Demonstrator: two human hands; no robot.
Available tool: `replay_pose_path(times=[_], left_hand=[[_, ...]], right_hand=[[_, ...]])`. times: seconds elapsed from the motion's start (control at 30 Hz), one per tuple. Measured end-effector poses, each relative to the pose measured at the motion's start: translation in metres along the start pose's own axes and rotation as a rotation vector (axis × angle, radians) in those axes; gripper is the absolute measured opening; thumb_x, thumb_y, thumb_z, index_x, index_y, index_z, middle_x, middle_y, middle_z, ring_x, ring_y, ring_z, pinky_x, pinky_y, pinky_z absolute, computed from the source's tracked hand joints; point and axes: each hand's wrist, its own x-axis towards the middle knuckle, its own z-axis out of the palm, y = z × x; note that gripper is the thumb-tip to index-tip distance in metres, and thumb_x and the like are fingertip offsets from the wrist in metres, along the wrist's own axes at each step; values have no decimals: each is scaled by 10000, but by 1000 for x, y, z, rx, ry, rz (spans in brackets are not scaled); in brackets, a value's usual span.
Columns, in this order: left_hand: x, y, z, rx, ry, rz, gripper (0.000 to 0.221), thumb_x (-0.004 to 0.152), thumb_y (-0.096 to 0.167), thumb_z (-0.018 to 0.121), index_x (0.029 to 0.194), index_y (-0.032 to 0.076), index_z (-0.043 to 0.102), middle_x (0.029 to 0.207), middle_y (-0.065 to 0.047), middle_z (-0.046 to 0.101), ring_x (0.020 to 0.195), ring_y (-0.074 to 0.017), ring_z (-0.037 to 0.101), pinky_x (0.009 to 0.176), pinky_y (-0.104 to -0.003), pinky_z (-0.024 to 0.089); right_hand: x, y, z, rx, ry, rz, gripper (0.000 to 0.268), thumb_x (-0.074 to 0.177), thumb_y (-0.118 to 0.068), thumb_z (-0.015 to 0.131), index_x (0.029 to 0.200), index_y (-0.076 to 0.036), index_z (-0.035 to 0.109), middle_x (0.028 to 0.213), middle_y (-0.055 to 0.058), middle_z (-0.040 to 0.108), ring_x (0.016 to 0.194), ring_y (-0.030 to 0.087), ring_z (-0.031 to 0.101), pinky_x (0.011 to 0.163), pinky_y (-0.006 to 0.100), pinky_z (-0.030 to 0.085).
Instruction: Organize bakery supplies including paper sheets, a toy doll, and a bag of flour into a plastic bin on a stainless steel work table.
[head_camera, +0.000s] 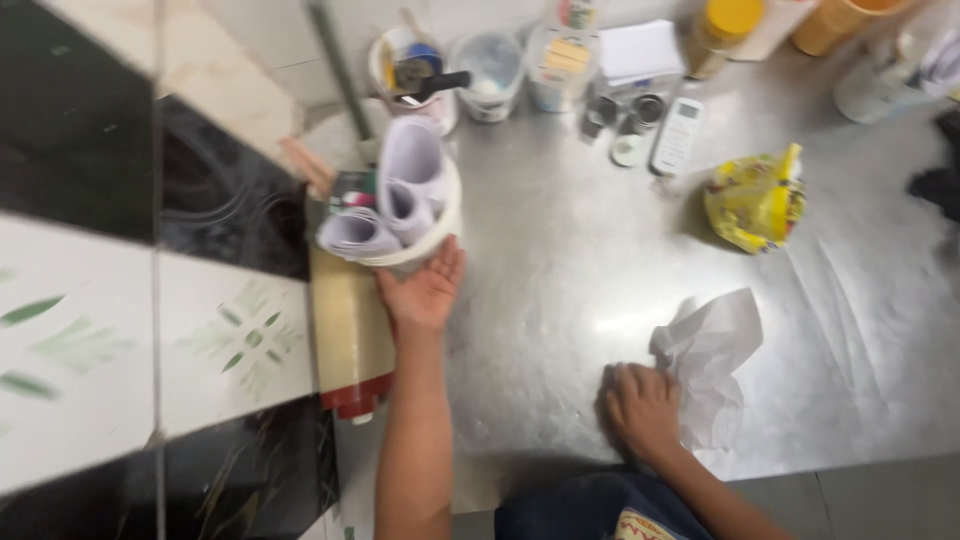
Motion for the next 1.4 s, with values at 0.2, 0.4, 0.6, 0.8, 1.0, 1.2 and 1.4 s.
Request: replay_pose_path(times=[0.2, 0.4, 0.6, 0.8, 1.0, 1.2, 1.4], left_hand=[[72, 46, -2, -113, -4, 9, 1126, 821, 802, 517, 1488, -94, 382, 1437, -356, 514, 1341, -476, 535, 1138, -600, 443], [121, 59, 17, -76, 140, 102, 1185, 806, 863, 447, 1464, -121, 395, 1414, -369, 562, 1303, -457, 563, 1076, -563, 477], [157, 115, 26, -32, 225, 144, 1160, 830, 859, 412, 1485, -98, 391, 1380, -366, 584, 1284, -448, 584, 1053, -559, 498], [184, 182, 8, 132, 3, 276, 742, 990, 568, 565, 1445, -18, 533, 1396, -228, 637, 1280, -393, 623, 1101, -542, 551], [171, 66, -131, 843, -77, 436, 366, 1135, 336, 612, 806, 215, 506, 691, 74, 429, 609, -84, 421, 519, -264, 352], [58, 4, -35, 1178, 365, 218, 189, 994, 269, 582, 892, 144, 679, 750, 7, 664, 660, -111, 594, 615, -286, 480], [115, 99, 113, 704, 400, 521, 384, 911, 439, 674, 1080, 127, 527, 865, -16, 647, 726, -144, 648, 638, -297, 550]], right_hand=[[-35, 4, -30, 99, -5, -53, 532, 862, -330, 681, 1331, -116, 546, 1314, 138, 487, 1267, 339, 466, 1147, 600, 307], [-12, 59, -73, -182, 160, 390, 773, 780, -470, 739, 1403, -76, 502, 1412, 234, 415, 1354, 429, 370, 1156, 630, 255], [-33, 96, -52, -42, 66, 595, 886, 765, -544, 740, 1468, -66, 489, 1500, 272, 404, 1372, 447, 368, 1124, 584, 287], [2, 111, -57, -108, 134, 601, 765, 796, -472, 788, 1404, -76, 546, 1465, 206, 482, 1391, 401, 430, 1190, 571, 306], [167, 178, -101, -62, 374, 283, 1008, 745, -431, 894, 1445, 135, 441, 1497, 322, 479, 1392, 513, 440, 1155, 575, 343], [253, 181, -94, 239, 203, 491, 759, 840, -185, 823, 1471, 94, 506, 1349, 345, 552, 1187, 518, 562, 992, 556, 471], [242, 255, -38, 1009, 361, 675, 318, 940, -31, 653, 1249, 46, 661, 1135, 203, 681, 979, 317, 718, 863, 418, 543]])
